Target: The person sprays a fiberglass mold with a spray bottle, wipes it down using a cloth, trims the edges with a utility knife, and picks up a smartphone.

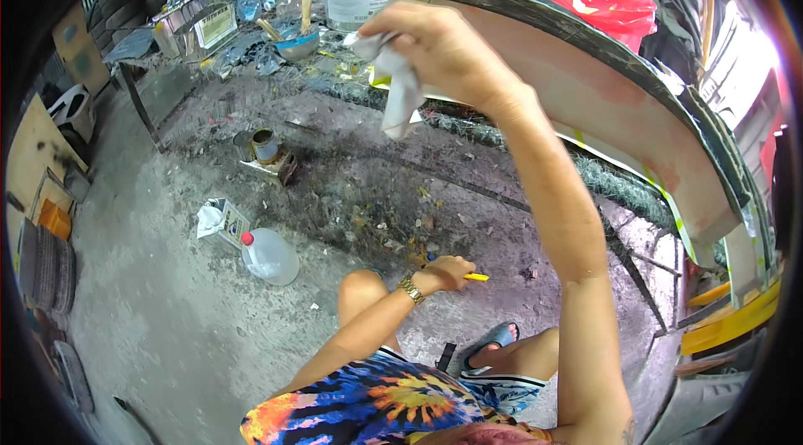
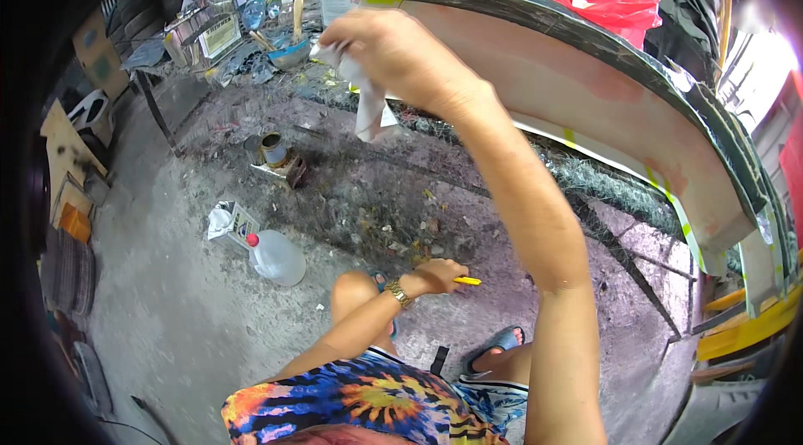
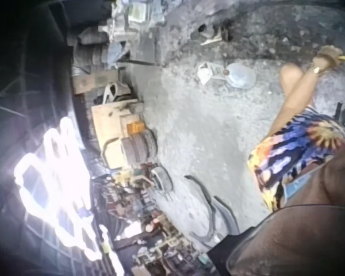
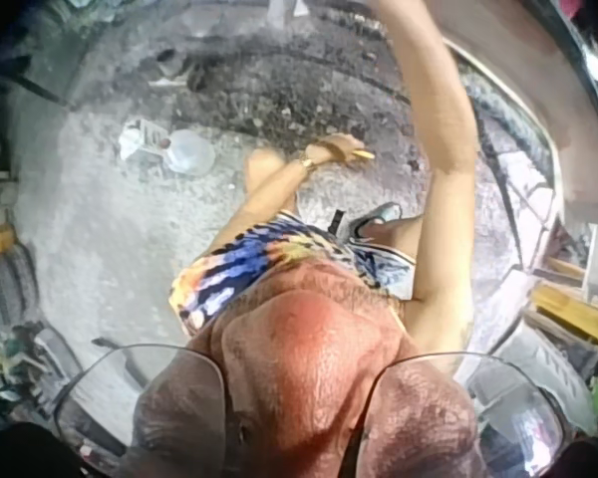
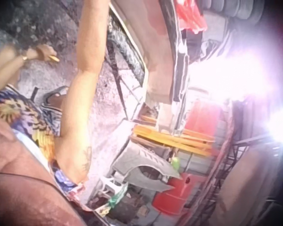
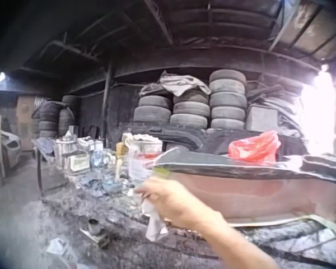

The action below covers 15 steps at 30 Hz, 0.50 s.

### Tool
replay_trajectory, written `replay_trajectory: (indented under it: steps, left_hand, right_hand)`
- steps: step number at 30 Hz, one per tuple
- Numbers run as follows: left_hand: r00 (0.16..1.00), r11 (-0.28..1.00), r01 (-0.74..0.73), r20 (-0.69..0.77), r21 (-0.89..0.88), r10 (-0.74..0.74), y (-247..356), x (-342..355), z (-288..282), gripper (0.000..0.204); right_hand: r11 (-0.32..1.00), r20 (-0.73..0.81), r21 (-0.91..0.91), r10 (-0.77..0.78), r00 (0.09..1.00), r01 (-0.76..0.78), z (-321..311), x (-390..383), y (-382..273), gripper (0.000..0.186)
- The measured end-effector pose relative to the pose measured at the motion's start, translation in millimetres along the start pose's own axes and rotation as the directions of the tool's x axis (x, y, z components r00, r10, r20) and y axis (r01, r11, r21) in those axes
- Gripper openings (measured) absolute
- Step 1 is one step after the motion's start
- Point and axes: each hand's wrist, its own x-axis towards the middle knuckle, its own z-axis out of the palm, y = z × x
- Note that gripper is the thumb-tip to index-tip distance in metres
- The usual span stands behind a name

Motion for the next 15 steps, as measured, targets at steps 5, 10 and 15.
replay_trajectory:
  steps: [5, 10, 15]
  left_hand:
    - [0.989, 0.997, 0.078, 0.122, 0.020, -0.079, 1, -3, -6, 0.024]
    - [0.995, 0.999, -0.040, -0.096, -0.010, 0.039, 6, -12, 1, 0.022]
    - [0.993, 1.000, 0.005, 0.114, 0.017, -0.007, -1, -19, -6, 0.034]
  right_hand:
    - [0.973, 0.096, -0.233, 0.017, 0.995, 0.006, 2, -14, 31, 0.028]
    - [0.888, 0.336, -0.450, 0.264, 0.904, -0.092, -11, -43, 34, 0.030]
    - [0.282, 0.116, -0.941, 0.789, 0.604, -0.187, -116, -80, 3, 0.017]
